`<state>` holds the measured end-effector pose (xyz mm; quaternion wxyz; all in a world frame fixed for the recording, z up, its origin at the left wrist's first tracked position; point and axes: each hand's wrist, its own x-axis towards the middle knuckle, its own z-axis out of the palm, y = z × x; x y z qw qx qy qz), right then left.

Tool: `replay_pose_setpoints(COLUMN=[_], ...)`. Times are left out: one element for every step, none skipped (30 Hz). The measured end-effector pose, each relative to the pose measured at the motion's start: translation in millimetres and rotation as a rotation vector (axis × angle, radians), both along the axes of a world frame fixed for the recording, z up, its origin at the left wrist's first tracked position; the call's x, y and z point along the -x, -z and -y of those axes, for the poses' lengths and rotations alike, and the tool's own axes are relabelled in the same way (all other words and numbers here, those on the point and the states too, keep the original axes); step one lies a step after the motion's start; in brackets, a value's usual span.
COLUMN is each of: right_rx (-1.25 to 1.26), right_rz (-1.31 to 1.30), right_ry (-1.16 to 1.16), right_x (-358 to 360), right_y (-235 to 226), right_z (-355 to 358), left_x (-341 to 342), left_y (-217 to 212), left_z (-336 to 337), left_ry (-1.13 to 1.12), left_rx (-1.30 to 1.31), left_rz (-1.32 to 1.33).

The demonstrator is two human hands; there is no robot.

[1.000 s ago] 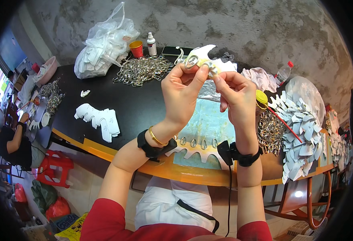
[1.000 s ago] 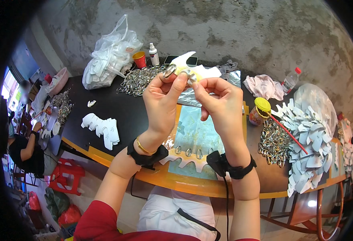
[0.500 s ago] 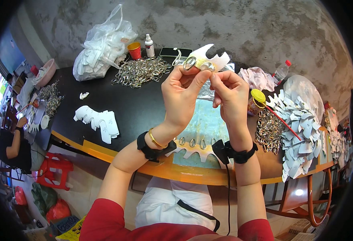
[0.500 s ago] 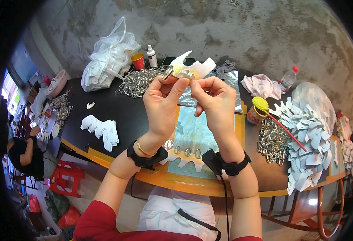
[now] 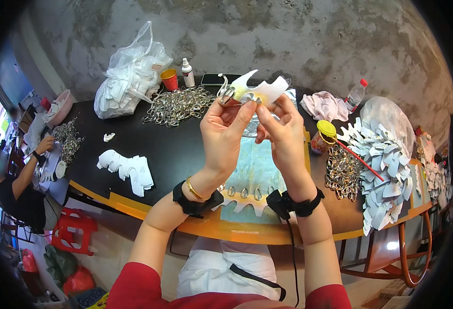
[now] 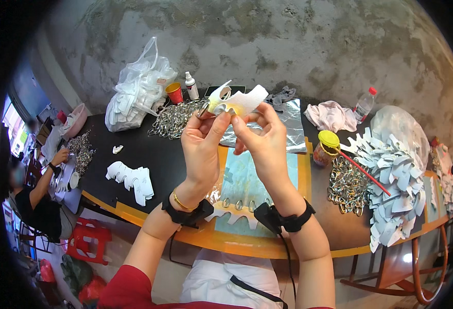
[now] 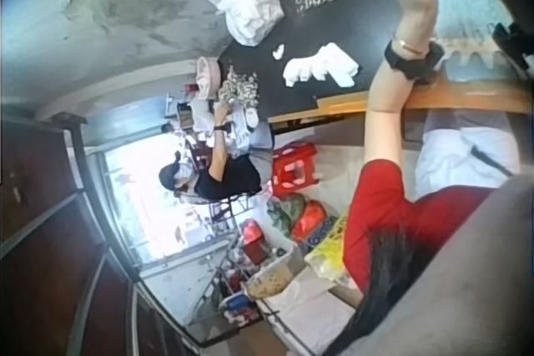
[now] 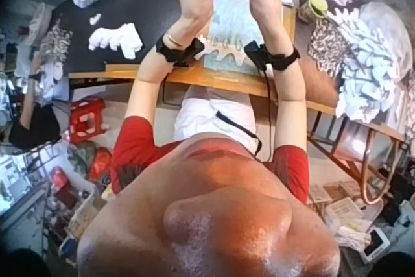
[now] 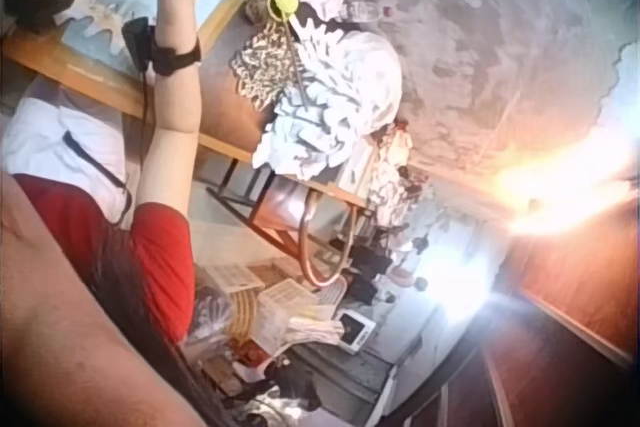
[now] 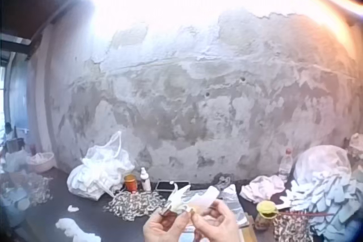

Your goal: Applying glue and attaching decorative components to shoe upper parts.

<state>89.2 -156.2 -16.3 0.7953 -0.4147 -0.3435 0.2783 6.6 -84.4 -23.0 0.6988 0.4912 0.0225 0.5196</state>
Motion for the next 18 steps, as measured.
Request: replay_pose_setpoints(right_rx=[0.03,0.06,0.032,0.031,-0.006,-0.042,-0.021,-0.022,-0.055,-0.088,-0.088,-0.029,0.029,0.057,0.045,0.032,0.069,0.068], right_rz=[0.109,0.218,0.305,0.302,0.369,0.437,0.417,0.414,0.484,0.555,0.555,0.49,0.426,0.284,0.129,-0.027,-0.131,-0.13], right_ry=[0.073,0.15,0.278,0.28,0.34,0.4,0.393,0.393,0.43,0.467,0.466,0.397,0.327,0.174,-0.028,-0.229,-0.273,-0.275], right_x=[0,0,3,4,3,3,4,3,2,1,0,-1,-2,-1,-12,-22,-18,-17], right_y=[-1,-2,-3,-2,-1,0,-1,-1,-2,-2,-2,-2,-4,-14,-11,-7,-11,-11], right_z=[1,3,3,2,1,0,3,3,3,3,5,6,8,14,16,17,16,14], left_x=[0,0,-2,-3,-5,-5,-4,-3,-3,-3,-3,-2,-1,1,3,6,7,8], left_y=[0,0,1,3,4,4,3,3,3,3,3,3,2,1,-2,-6,-4,-2], left_z=[1,2,1,-1,-2,-1,0,2,2,1,0,-2,-5,-7,-9,-11,-18,-22], left_ry=[0.026,0.054,0.056,0.083,0.11,0.112,0.119,0.122,0.122,0.144,0.165,0.165,0.29,0.417,0.595,0.773,0.902,1.031], left_rx=[0.019,0.037,0.036,0.052,0.067,0.066,0.077,0.087,0.087,0.078,0.071,0.072,0.135,0.199,0.328,0.458,0.493,0.528], left_rz=[0.0,0.0,-0.003,0.016,0.034,0.031,0.031,0.033,0.031,0.025,0.02,0.02,-0.01,-0.04,-0.061,-0.082,-0.065,-0.047])
